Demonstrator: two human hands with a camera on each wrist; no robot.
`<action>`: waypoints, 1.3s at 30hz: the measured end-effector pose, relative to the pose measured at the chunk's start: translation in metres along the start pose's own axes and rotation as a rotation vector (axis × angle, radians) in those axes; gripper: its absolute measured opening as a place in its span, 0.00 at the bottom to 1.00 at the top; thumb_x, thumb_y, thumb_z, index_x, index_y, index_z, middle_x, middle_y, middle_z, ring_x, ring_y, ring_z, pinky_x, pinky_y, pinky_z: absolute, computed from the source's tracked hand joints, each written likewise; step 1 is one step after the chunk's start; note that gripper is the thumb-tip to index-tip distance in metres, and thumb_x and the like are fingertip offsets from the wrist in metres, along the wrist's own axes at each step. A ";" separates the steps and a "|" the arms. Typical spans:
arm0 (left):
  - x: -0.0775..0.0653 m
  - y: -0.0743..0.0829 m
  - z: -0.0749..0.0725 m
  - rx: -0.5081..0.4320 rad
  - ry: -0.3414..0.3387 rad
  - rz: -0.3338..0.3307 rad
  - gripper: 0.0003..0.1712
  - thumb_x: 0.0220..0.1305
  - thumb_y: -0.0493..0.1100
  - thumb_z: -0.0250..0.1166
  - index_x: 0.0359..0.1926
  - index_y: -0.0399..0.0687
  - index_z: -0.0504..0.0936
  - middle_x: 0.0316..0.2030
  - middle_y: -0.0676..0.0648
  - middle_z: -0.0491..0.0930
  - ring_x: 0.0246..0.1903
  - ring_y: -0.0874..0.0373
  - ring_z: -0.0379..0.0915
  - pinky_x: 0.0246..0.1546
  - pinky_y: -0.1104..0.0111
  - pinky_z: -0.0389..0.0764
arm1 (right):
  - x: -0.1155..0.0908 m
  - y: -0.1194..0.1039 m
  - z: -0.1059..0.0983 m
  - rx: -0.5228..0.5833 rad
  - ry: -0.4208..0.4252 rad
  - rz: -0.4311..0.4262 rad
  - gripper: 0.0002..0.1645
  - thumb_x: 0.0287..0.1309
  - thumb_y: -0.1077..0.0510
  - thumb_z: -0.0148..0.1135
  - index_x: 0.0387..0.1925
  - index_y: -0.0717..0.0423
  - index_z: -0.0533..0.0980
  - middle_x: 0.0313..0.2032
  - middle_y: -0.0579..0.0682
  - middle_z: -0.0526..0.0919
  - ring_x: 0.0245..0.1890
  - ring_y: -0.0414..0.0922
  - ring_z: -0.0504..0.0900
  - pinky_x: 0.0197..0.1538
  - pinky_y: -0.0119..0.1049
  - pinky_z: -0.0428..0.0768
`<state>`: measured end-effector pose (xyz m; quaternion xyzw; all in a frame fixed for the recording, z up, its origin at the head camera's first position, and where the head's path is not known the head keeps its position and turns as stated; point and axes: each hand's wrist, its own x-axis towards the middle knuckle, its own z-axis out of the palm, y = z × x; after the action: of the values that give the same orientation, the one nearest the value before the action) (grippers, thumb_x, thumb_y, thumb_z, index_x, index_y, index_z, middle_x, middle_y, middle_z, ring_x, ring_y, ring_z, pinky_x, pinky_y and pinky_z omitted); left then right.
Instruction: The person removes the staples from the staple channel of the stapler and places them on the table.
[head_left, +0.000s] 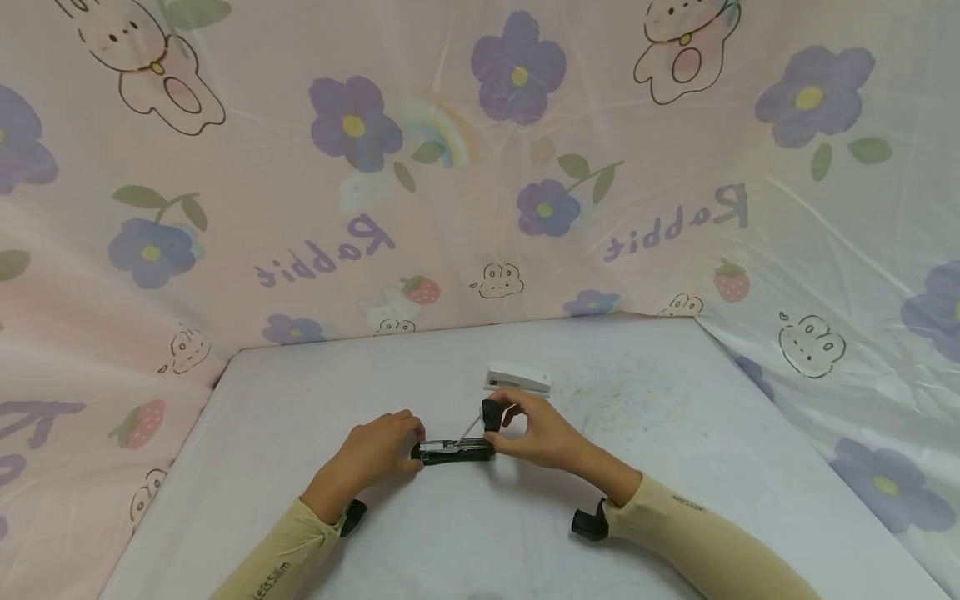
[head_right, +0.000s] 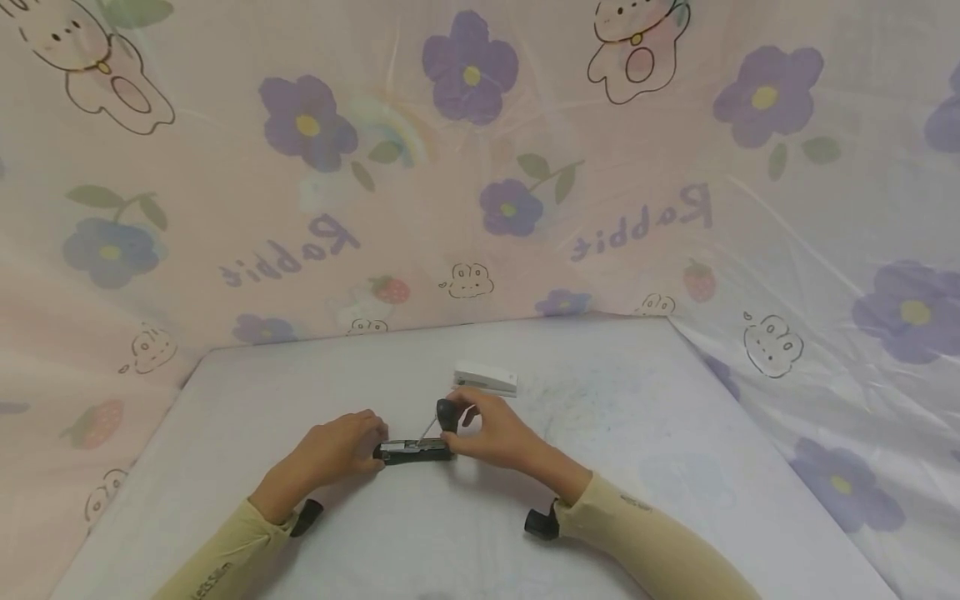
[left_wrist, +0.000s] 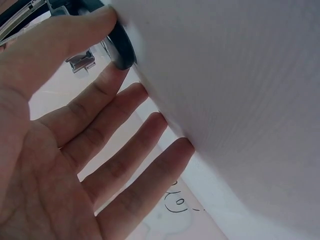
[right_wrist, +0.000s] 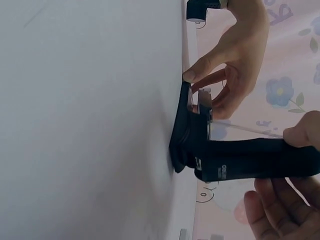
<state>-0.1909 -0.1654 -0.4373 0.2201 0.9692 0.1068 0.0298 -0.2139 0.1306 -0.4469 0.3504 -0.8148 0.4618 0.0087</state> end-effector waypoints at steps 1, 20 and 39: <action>0.000 0.000 0.000 0.002 0.002 0.001 0.20 0.56 0.49 0.85 0.45 0.54 0.85 0.47 0.53 0.84 0.52 0.47 0.84 0.38 0.47 0.85 | -0.001 0.000 -0.001 -0.001 0.001 -0.002 0.20 0.63 0.61 0.76 0.54 0.52 0.80 0.46 0.41 0.85 0.47 0.40 0.84 0.53 0.40 0.84; 0.001 -0.002 0.000 0.016 0.000 -0.009 0.20 0.55 0.50 0.85 0.44 0.55 0.85 0.48 0.53 0.84 0.51 0.48 0.84 0.38 0.48 0.85 | -0.019 0.011 -0.020 0.019 -0.017 0.046 0.19 0.63 0.61 0.76 0.51 0.47 0.78 0.49 0.43 0.84 0.45 0.40 0.85 0.62 0.47 0.83; 0.001 0.000 0.000 0.006 -0.012 0.001 0.20 0.56 0.50 0.85 0.44 0.56 0.84 0.49 0.53 0.84 0.52 0.48 0.83 0.39 0.49 0.85 | -0.038 0.033 -0.039 -0.022 -0.077 0.080 0.18 0.66 0.56 0.77 0.52 0.42 0.78 0.53 0.41 0.83 0.56 0.43 0.83 0.67 0.60 0.78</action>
<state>-0.1922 -0.1653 -0.4371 0.2213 0.9692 0.1024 0.0351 -0.2163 0.1922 -0.4616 0.3348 -0.8329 0.4391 -0.0375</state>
